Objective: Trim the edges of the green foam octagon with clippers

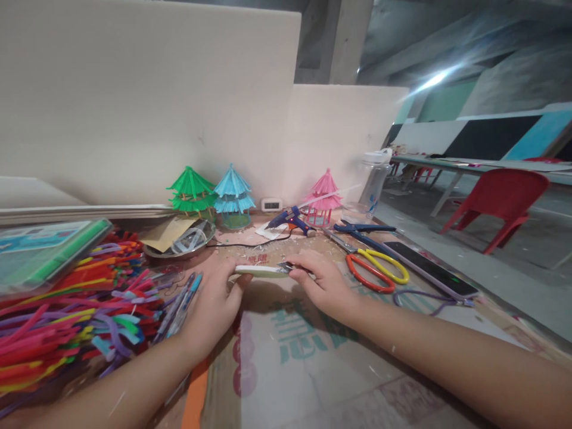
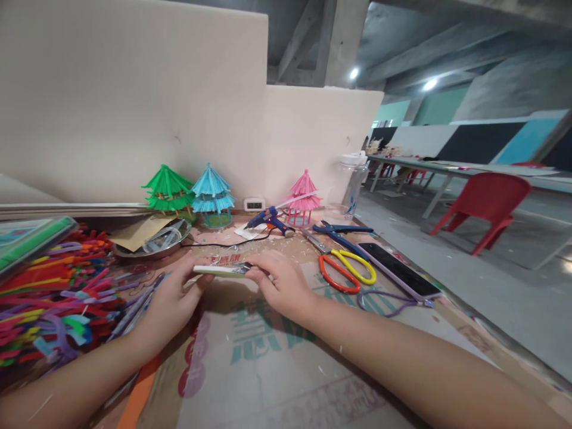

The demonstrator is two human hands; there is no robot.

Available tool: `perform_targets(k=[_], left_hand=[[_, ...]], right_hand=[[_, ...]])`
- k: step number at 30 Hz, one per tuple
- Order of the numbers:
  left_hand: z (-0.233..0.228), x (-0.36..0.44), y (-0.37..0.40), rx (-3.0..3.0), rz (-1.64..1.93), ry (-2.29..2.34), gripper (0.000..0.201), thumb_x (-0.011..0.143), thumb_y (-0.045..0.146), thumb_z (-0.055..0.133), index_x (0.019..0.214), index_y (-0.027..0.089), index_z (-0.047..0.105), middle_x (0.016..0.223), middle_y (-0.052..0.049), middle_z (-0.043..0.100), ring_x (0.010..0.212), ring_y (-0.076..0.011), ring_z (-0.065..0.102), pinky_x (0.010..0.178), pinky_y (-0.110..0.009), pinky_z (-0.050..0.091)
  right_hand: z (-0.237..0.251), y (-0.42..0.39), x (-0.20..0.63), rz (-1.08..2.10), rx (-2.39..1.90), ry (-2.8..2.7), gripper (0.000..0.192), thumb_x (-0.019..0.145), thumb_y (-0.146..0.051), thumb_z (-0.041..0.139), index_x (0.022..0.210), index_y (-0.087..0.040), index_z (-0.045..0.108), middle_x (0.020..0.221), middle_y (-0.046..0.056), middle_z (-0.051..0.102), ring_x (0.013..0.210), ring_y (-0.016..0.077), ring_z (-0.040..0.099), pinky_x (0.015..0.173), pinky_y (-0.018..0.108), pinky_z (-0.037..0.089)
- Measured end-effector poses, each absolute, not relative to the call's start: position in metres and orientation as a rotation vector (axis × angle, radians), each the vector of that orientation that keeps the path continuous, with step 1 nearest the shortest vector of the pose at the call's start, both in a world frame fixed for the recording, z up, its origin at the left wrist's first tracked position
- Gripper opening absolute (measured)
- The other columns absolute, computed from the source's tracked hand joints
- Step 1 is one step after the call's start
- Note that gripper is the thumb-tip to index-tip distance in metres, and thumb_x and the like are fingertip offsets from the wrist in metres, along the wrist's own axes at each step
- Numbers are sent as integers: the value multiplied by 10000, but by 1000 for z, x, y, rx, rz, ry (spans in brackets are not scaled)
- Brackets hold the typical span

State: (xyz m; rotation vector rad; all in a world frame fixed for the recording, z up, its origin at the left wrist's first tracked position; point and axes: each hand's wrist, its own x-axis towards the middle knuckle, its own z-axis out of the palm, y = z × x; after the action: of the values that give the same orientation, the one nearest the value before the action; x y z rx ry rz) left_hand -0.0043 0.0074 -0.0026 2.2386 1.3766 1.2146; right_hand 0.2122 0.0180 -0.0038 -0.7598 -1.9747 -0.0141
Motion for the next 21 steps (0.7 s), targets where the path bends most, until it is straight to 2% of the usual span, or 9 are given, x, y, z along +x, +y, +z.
perform_targets(k=[12, 17, 21], left_hand=[[-5, -6, 9, 2240, 1190, 1369, 196, 875, 260, 441, 1017, 216, 570, 1005, -33, 622, 962, -202, 560, 822, -321, 435], [-4, -5, 7, 2240, 1170, 1407, 193, 872, 275, 441, 999, 209, 570, 972, -35, 625, 934, -208, 567, 806, -325, 438], [-4, -3, 7, 2222, 1181, 1403, 214, 874, 301, 437, 1009, 205, 571, 970, -43, 625, 927, -213, 567, 814, -336, 442]], right_hand=[[-2, 16, 211, -17, -772, -2003, 360, 943, -400, 383, 875, -176, 657, 758, 65, 684, 714, 181, 621, 627, 298, 478], [-1, 16, 212, -5, -771, -1981, 309, 936, -367, 413, 866, -193, 659, 756, 50, 688, 713, 174, 626, 632, 291, 482], [-5, 18, 211, 25, -776, -1902, 254, 922, -328, 436, 885, -197, 651, 828, 53, 706, 774, 180, 648, 688, 301, 507]])
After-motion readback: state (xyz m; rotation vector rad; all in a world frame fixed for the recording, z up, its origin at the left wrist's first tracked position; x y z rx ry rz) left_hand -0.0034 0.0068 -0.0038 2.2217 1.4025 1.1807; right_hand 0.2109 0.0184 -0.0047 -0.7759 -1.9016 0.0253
